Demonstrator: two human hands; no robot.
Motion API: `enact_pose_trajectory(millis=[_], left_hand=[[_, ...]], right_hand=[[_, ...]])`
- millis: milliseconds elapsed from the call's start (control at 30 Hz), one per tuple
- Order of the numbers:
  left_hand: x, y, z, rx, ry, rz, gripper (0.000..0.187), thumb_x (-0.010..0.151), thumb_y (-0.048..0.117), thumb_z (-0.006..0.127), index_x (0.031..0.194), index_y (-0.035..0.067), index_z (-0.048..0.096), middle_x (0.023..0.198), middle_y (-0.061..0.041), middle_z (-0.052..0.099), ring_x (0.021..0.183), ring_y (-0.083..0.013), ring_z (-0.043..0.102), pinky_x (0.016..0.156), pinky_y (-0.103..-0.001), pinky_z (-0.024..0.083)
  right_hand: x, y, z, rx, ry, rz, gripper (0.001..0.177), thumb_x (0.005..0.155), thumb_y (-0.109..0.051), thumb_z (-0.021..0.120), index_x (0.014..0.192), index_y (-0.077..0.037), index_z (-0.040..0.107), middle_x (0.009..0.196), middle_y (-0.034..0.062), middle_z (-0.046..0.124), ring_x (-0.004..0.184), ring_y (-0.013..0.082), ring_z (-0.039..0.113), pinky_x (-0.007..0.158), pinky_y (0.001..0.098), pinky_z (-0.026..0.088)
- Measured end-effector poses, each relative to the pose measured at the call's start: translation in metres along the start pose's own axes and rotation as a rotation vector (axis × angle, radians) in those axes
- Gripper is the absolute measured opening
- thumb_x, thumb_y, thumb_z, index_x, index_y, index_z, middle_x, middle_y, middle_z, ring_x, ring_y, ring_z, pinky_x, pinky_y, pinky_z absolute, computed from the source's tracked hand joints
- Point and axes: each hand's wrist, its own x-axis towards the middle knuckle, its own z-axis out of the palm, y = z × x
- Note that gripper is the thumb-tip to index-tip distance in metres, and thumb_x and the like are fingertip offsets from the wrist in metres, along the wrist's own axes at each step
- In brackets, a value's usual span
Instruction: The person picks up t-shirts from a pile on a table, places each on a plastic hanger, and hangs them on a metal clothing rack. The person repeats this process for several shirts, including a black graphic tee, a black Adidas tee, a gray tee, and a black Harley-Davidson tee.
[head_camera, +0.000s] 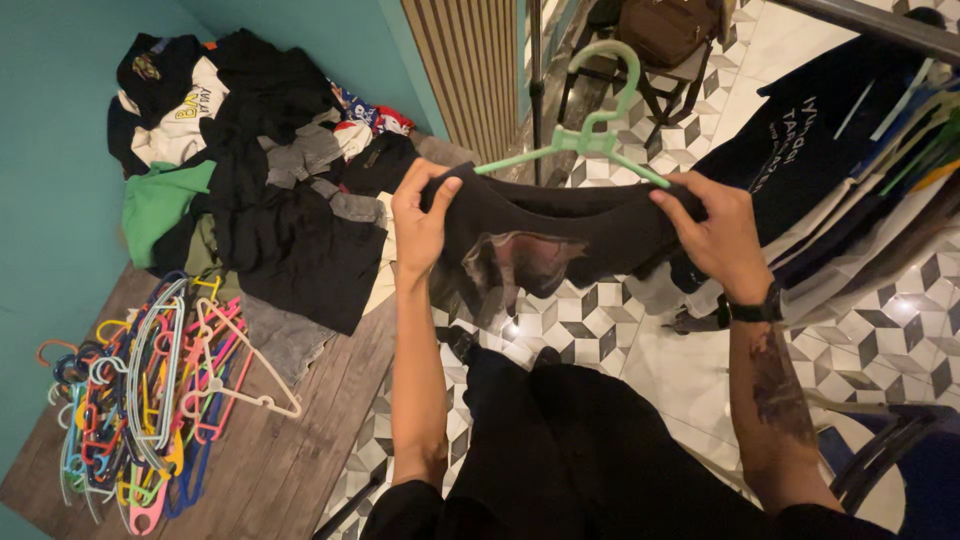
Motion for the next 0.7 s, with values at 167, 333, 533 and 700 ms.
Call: enact_pose_trajectory(millis=[167, 333, 533, 700], left_hand=[[-0.004, -0.016, 0.01, 0.005, -0.112, -0.079, 0.016, 0.095, 0.009, 0.073, 0.094, -0.004, 0.063, 0.088, -0.005, 0.056, 0.086, -0.0135, 0.055, 0.08, -0.026, 0.043], [0.0, -0.033, 0.023, -0.038, -0.171, -0.156, 0.014, 0.095, 0.009, 0.073, 0.096, -0.003, 0.065, 0.089, -0.004, 0.059, 0.088, -0.0118, 0.057, 0.081, -0.026, 0.044], [0.018, -0.058, 0.023, -0.209, -0.244, -0.301, 0.019, 0.09, 0.01, 0.08, 0.102, 0.001, 0.069, 0.092, 0.002, 0.068, 0.088, -0.0059, 0.061, 0.08, -0.023, 0.05], [0.034, -0.092, 0.021, -0.408, -0.295, -0.397, 0.021, 0.088, 0.006, 0.081, 0.104, -0.001, 0.069, 0.095, 0.001, 0.07, 0.088, -0.0052, 0.063, 0.081, -0.022, 0.051]], right_hand=[[-0.014, 0.004, 0.005, -0.046, 0.016, -0.022, 0.017, 0.1, -0.017, 0.078, 0.109, -0.003, 0.073, 0.091, 0.016, 0.072, 0.076, 0.0266, 0.07, 0.068, 0.0326, 0.051], [-0.025, 0.005, 0.011, -0.094, 0.149, -0.003, 0.014, 0.103, -0.016, 0.079, 0.109, -0.004, 0.075, 0.093, 0.0149, 0.073, 0.08, 0.026, 0.072, 0.072, 0.0314, 0.052], [-0.032, 0.006, 0.011, -0.102, 0.293, 0.025, 0.013, 0.103, -0.011, 0.082, 0.108, -0.001, 0.076, 0.096, 0.0129, 0.075, 0.083, 0.0218, 0.073, 0.075, 0.0292, 0.053], [-0.029, 0.008, 0.005, -0.117, 0.356, 0.037, 0.011, 0.106, -0.009, 0.082, 0.107, 0.0, 0.077, 0.096, 0.0117, 0.076, 0.082, 0.0191, 0.074, 0.074, 0.0254, 0.054]])
